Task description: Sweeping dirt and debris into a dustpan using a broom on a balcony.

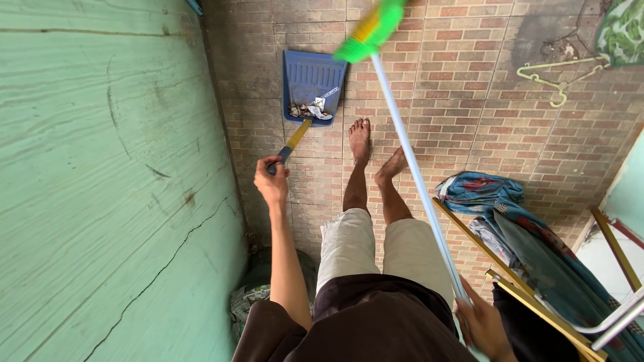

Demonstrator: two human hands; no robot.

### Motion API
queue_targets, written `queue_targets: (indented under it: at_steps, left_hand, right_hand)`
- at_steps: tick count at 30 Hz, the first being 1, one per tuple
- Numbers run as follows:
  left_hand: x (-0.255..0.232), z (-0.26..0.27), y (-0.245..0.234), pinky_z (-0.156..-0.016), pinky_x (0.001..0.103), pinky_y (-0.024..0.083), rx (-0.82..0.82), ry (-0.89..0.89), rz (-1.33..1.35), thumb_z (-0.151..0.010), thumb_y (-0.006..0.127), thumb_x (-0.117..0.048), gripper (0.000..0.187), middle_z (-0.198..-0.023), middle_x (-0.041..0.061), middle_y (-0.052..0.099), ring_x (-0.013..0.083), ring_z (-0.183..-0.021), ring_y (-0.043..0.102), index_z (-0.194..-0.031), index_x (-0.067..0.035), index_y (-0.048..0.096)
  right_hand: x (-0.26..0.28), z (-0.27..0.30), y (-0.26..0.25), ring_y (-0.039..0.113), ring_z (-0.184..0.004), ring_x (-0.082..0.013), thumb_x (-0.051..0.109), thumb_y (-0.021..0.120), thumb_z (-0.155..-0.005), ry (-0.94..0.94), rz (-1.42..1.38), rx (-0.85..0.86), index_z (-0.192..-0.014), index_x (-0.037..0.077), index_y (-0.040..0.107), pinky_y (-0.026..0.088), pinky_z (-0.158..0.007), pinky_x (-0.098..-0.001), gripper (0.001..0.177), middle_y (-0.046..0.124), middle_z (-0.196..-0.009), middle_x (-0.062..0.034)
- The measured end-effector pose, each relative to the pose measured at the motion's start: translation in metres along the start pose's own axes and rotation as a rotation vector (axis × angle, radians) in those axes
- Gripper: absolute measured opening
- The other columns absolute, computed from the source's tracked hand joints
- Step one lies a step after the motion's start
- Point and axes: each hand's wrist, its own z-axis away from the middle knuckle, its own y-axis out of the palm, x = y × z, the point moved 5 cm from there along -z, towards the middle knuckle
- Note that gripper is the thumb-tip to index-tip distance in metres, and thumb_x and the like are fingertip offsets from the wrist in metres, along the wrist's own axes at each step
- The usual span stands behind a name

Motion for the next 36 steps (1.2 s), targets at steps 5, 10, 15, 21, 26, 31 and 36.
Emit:
queue_targets:
  at_steps: [5,10,15,21,26,31,36]
  left_hand:
    - [0.024,-0.007,-0.056,-0.060,0.031,0.065,0.034,0.053,0.126,-0.095,0.060,0.006,0.012,-0.102,0.014,0.073,0.0158,-0.071,0.072,-0.107,0.005,0.060]
    - [0.016,0.000,-0.098,-0.060,0.030,0.062,0.074,0.014,0.044,-0.097,0.059,0.003,0.014,-0.104,0.014,0.075,0.0169,-0.067,0.072,-0.110,0.005,0.057]
    - [0.025,-0.001,-0.102,-0.064,0.028,0.062,0.128,0.029,0.003,-0.096,0.060,0.002,0.014,-0.105,0.013,0.075,0.0148,-0.070,0.073,-0.110,0.005,0.058]
    - [0.047,-0.007,-0.101,-0.063,0.028,0.059,0.015,-0.053,0.110,-0.092,0.061,0.005,0.017,-0.105,0.012,0.075,0.0115,-0.071,0.065,-0.109,0.004,0.059]
    - [0.075,0.009,-0.130,-0.065,0.028,0.061,-0.046,-0.101,0.156,-0.093,0.062,0.005,0.018,-0.103,0.010,0.073,0.0111,-0.083,0.067,-0.111,0.003,0.059]
    - [0.080,0.028,-0.192,-0.066,0.028,0.059,-0.044,-0.104,0.329,-0.097,0.065,0.002,0.017,-0.105,0.010,0.072,0.0116,-0.082,0.067,-0.112,0.002,0.057]
    - [0.068,0.043,-0.241,-0.067,0.030,0.061,-0.060,-0.073,0.260,-0.094,0.063,0.003,0.021,-0.104,0.013,0.073,0.0155,-0.070,0.069,-0.113,0.004,0.057]
  right_hand:
    - [0.119,-0.070,0.033,0.047,-0.036,-0.0124,0.022,0.053,-0.099,-0.285,0.203,0.148,-0.157,0.027,0.036,0.046,-0.034,-0.0314,0.060,0.054,-0.056,-0.0021]
    - [0.185,-0.095,0.031,0.048,-0.040,-0.0118,0.024,0.055,-0.099,-0.270,0.288,0.127,-0.155,0.033,0.043,0.048,-0.035,-0.0333,0.058,0.057,-0.062,-0.0023]
    - [0.115,-0.095,-0.038,0.053,-0.045,-0.0171,0.031,0.058,-0.098,-0.245,0.427,-0.076,-0.153,0.037,0.049,0.049,-0.045,-0.0382,0.056,0.061,-0.064,-0.0094]
    - [-0.029,-0.039,-0.090,0.048,-0.043,-0.0211,0.026,0.061,-0.101,-0.013,0.201,-0.256,-0.158,0.033,0.048,0.045,-0.039,-0.0435,0.059,0.057,-0.064,-0.0120]
    - [-0.063,-0.042,-0.102,0.041,-0.039,-0.0181,0.025,0.064,-0.098,-0.084,0.018,-0.151,-0.159,0.031,0.049,0.037,-0.032,-0.0391,0.063,0.049,-0.059,-0.0085]
    - [0.040,-0.007,-0.071,0.046,-0.039,-0.0222,0.028,0.067,-0.096,-0.203,0.357,-0.186,-0.156,0.028,0.053,0.041,-0.038,-0.0407,0.062,0.058,-0.056,-0.0139]
    - [0.133,-0.044,-0.029,0.054,-0.045,-0.0152,0.034,0.059,-0.093,-0.453,0.613,0.150,-0.157,0.026,0.042,0.052,-0.047,-0.0356,0.067,0.059,-0.058,-0.0064]
